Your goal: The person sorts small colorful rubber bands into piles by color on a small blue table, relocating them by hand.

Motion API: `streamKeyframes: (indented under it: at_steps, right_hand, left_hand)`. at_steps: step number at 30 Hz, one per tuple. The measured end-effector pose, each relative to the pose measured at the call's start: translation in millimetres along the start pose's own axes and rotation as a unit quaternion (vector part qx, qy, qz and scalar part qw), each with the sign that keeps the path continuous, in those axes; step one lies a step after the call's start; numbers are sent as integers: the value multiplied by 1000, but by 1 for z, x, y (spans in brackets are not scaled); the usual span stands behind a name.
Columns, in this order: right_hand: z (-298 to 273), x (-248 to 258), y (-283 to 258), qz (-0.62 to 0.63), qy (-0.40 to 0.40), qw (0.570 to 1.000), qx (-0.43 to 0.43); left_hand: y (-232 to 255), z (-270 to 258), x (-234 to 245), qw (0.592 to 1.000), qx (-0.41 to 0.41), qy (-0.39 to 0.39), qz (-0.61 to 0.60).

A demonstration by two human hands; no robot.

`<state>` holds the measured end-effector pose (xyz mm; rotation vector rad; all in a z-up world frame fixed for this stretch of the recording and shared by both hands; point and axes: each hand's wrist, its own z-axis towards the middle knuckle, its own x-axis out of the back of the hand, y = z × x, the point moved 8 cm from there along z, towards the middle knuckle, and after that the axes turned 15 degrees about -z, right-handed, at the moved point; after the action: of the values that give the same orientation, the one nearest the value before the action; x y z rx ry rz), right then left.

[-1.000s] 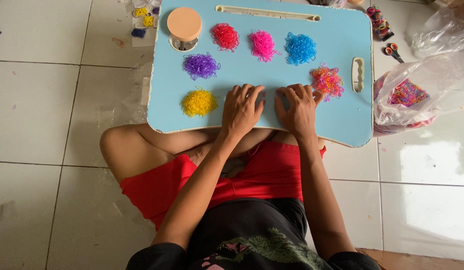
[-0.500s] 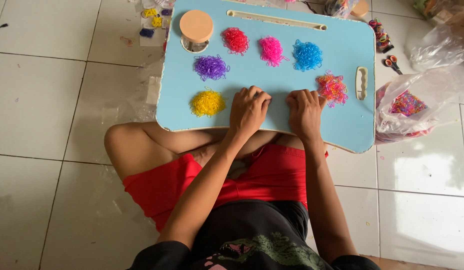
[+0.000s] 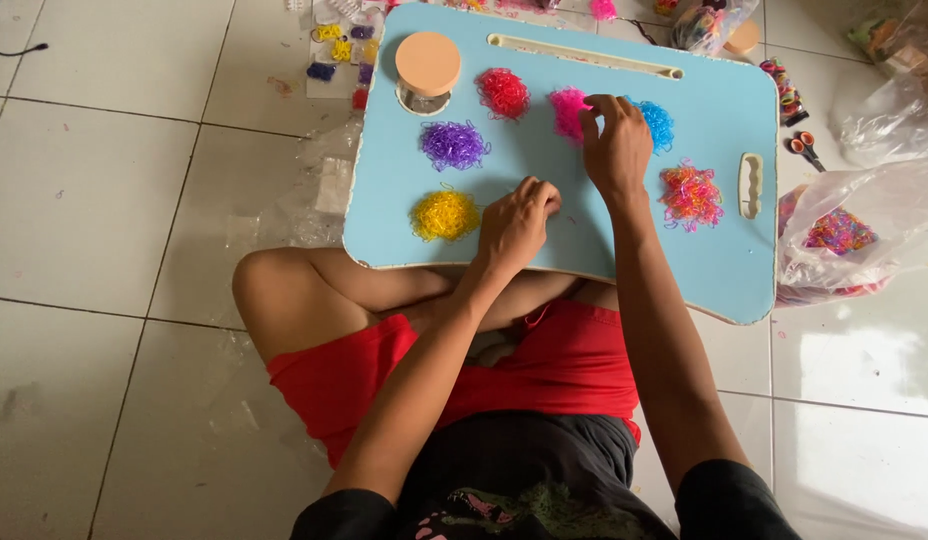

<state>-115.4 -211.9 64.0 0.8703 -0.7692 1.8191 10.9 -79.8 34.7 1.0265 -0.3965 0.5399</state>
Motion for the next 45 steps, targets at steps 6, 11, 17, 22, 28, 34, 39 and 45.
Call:
streamKeyframes:
  at_steps: [6,11,17,22,28,34,39,45]
  right_hand:
    - [-67,62,-21,242,-49,963,-105]
    - [-110,57,-33,257,-102,957,-88]
    - [-109,59,-39,215,-56,975,-30]
    - [-110,53,-32,199,-68,977,-21]
    - [-67,44,-2,175,-64,979,-84]
    - [-14,5,15,124,1,991,-46]
    - [-38,76,2,130,164,976,-60]
    - [-112,103,37,94,120,983,-106]
  left_hand:
    - [-4,-1,21,987,79,18,-139]
    - [3,-1,27,986,73,14,-147]
    - [7,-5,25,991,55,23,-124]
    - [7,-4,22,995,33,34,-90]
    - [23,-6,19,999,-33,10,9]
    - [33,-4,11,996,-81,-38,30]
    - [39,-6,17,993,-107,-1,53]
    - [49,-3,18,989,-144,21,38]
